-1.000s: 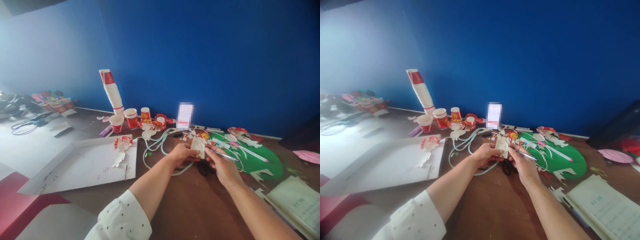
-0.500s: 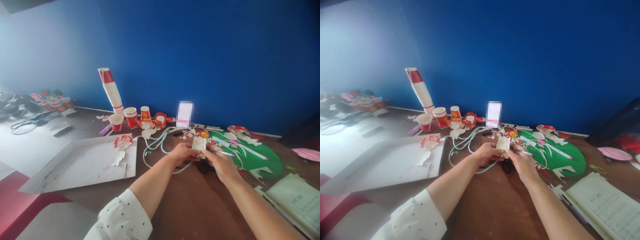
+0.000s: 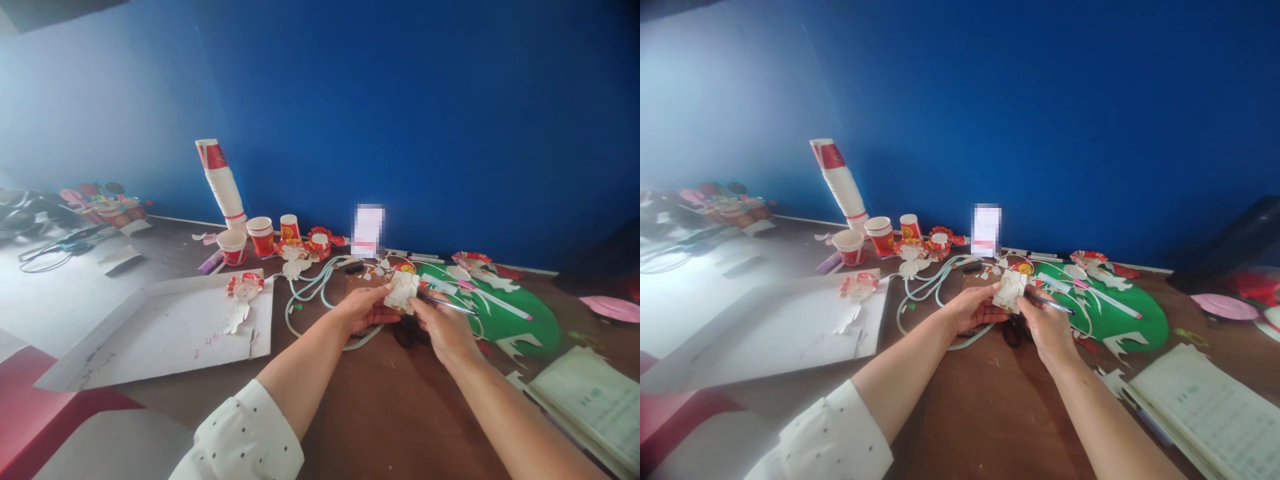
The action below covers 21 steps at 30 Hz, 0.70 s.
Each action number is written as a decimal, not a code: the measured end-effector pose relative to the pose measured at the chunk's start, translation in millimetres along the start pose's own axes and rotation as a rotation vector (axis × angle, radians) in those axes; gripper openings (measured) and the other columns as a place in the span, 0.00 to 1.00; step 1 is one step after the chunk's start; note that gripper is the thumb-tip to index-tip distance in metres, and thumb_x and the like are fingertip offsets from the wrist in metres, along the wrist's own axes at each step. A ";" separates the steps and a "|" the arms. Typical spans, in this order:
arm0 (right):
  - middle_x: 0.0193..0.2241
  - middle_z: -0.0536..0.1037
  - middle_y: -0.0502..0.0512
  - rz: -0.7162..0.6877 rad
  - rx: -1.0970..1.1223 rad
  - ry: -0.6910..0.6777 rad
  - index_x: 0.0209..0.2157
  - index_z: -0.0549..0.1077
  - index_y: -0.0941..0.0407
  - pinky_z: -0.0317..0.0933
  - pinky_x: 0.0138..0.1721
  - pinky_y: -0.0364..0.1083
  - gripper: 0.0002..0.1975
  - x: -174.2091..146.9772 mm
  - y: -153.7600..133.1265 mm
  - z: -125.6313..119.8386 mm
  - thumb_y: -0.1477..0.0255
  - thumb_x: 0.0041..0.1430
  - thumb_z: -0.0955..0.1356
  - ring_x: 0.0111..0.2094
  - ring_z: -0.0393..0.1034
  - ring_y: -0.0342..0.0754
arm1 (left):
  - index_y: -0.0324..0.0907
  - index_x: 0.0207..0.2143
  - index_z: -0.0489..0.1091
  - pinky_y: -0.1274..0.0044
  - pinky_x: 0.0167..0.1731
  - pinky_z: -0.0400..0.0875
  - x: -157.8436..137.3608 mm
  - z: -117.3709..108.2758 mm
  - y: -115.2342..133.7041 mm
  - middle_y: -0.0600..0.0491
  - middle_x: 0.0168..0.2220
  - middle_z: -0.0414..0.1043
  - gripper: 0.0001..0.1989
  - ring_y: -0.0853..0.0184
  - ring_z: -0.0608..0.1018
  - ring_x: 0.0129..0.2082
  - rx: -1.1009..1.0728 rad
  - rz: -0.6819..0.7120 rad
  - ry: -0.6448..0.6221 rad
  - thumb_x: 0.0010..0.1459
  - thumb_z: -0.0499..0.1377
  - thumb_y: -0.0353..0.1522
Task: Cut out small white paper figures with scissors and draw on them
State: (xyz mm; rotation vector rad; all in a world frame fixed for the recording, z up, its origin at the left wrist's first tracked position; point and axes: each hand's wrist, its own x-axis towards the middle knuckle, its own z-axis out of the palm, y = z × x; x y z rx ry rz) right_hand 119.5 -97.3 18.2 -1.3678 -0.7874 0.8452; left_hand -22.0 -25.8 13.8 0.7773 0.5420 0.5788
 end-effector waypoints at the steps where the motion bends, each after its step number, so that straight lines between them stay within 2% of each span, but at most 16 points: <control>1: 0.23 0.78 0.49 -0.004 0.001 0.001 0.44 0.75 0.57 0.60 0.21 0.42 0.23 0.3 0.2 0.1 0.66 0.44 0.74 0.22 0.71 0.47 | 0.33 0.39 0.74 0.71 0.39 0.75 0.4 0.0 -0.5 0.43 0.36 0.77 0.16 0.65 0.79 0.32 -0.004 0.001 0.000 0.52 0.64 0.38; 8: 0.22 0.78 0.48 0.009 0.011 0.023 0.42 0.76 0.56 0.61 0.22 0.43 0.21 -1.6 -3.7 2.0 0.67 0.43 0.74 0.22 0.71 0.46 | 0.34 0.35 0.73 0.74 0.38 0.73 3.2 -1.1 -2.9 0.46 0.34 0.76 0.14 0.68 0.77 0.31 -0.032 0.042 0.012 0.49 0.66 0.35; 15: 0.17 0.74 0.46 -0.028 0.038 0.044 0.42 0.75 0.58 0.59 0.21 0.44 0.24 -3.5 -2.2 4.4 0.65 0.42 0.75 0.17 0.64 0.44 | 0.34 0.28 0.70 0.78 0.32 0.68 5.5 8.3 -9.6 0.51 0.27 0.73 0.10 0.72 0.74 0.26 -0.095 0.111 0.155 0.44 0.68 0.26; 21: 0.20 0.77 0.46 -0.060 0.029 0.085 0.45 0.74 0.56 0.63 0.26 0.44 0.27 -0.2 9.2 3.6 0.63 0.41 0.76 0.22 0.71 0.47 | 0.35 0.25 0.68 0.79 0.29 0.65 5.3 20.2 -18.6 0.52 0.23 0.70 0.11 0.73 0.72 0.24 -0.199 0.163 0.192 0.42 0.69 0.27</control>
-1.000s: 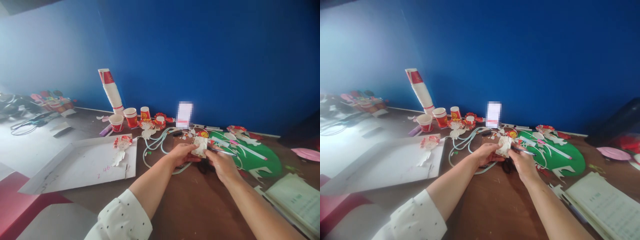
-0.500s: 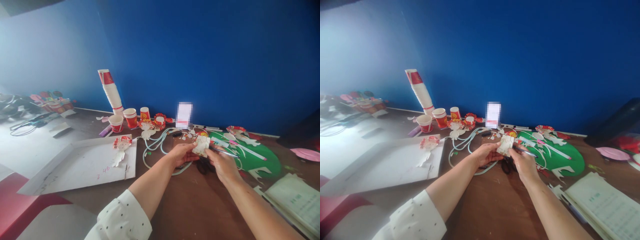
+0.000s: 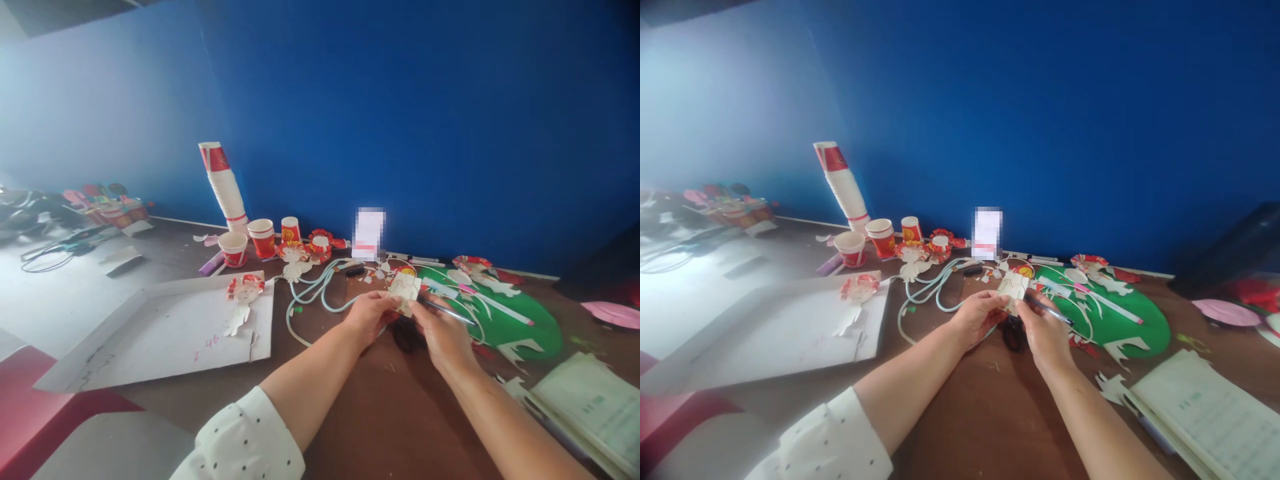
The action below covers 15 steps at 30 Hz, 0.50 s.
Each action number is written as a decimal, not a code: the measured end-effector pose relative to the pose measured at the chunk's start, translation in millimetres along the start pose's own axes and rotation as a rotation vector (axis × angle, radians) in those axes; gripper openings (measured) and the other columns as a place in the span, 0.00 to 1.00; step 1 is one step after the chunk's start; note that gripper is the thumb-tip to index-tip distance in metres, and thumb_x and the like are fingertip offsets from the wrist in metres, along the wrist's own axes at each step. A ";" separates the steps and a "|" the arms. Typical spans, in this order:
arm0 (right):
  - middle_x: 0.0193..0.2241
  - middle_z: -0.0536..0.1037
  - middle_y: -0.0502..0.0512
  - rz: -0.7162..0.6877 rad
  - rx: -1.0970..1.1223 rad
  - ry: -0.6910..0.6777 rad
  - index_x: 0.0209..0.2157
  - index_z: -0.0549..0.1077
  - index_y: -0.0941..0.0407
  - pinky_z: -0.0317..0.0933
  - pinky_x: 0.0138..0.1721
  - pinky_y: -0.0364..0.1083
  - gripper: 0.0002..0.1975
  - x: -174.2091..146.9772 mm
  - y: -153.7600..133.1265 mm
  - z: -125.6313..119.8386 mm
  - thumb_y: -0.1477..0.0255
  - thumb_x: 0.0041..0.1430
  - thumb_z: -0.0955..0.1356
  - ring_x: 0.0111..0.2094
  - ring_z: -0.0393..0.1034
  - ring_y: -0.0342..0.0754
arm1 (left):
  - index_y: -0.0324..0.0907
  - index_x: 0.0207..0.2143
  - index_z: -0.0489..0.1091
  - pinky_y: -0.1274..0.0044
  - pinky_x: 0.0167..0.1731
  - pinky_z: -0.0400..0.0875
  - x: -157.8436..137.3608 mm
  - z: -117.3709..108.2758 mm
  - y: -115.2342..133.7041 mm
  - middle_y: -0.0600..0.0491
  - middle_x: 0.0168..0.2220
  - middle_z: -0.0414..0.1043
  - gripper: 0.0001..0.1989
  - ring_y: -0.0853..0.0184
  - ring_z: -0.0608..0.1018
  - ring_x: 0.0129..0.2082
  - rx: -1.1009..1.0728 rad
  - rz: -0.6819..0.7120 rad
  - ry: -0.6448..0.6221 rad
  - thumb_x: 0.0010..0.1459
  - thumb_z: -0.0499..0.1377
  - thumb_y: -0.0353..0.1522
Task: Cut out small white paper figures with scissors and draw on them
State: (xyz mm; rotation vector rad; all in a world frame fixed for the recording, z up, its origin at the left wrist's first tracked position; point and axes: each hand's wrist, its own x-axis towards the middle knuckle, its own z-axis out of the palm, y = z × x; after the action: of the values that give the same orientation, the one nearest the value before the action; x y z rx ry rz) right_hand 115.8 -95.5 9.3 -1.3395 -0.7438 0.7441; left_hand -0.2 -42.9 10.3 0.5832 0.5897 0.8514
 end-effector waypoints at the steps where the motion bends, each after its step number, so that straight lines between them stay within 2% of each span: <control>1: 0.21 0.78 0.46 -0.008 -0.011 0.002 0.45 0.74 0.56 0.64 0.26 0.44 0.26 0.3 1.7 -0.3 0.63 0.42 0.75 0.23 0.72 0.47 | 0.35 0.24 0.68 0.79 0.29 0.64 -0.6 1.4 -1.7 0.53 0.23 0.70 0.12 0.73 0.72 0.24 -0.019 0.009 0.014 0.41 0.70 0.27; 8: 0.27 0.80 0.50 -0.046 -0.033 0.018 0.44 0.74 0.56 0.66 0.26 0.44 0.23 -1.6 4.5 2.4 0.62 0.45 0.74 0.28 0.75 0.49 | 0.35 0.25 0.70 0.80 0.29 0.62 -3.4 7.2 -9.2 0.55 0.24 0.69 0.17 0.76 0.69 0.24 -0.117 0.075 0.067 0.35 0.72 0.32; 13: 0.31 0.81 0.53 -0.070 -0.052 0.031 0.45 0.73 0.57 0.67 0.25 0.44 0.24 -4.9 4.9 6.2 0.61 0.47 0.74 0.28 0.75 0.49 | 0.35 0.26 0.71 0.80 0.27 0.60 -1.4 7.2 -12.7 0.55 0.24 0.68 0.19 0.76 0.68 0.24 -0.094 0.126 0.089 0.33 0.73 0.35; 15: 0.30 0.81 0.52 -0.080 -0.062 0.005 0.45 0.73 0.57 0.67 0.25 0.44 0.24 -5.8 5.9 6.3 0.61 0.48 0.73 0.27 0.75 0.49 | 0.35 0.25 0.70 0.80 0.27 0.59 0.7 6.3 -14.0 0.54 0.24 0.68 0.19 0.75 0.68 0.24 -0.062 0.157 0.099 0.33 0.73 0.36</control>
State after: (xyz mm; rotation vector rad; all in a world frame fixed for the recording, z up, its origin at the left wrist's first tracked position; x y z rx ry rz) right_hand 107.1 -96.3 3.7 -1.3593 -0.8170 0.6583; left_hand 11.6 -51.1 5.0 0.5379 0.6108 1.0477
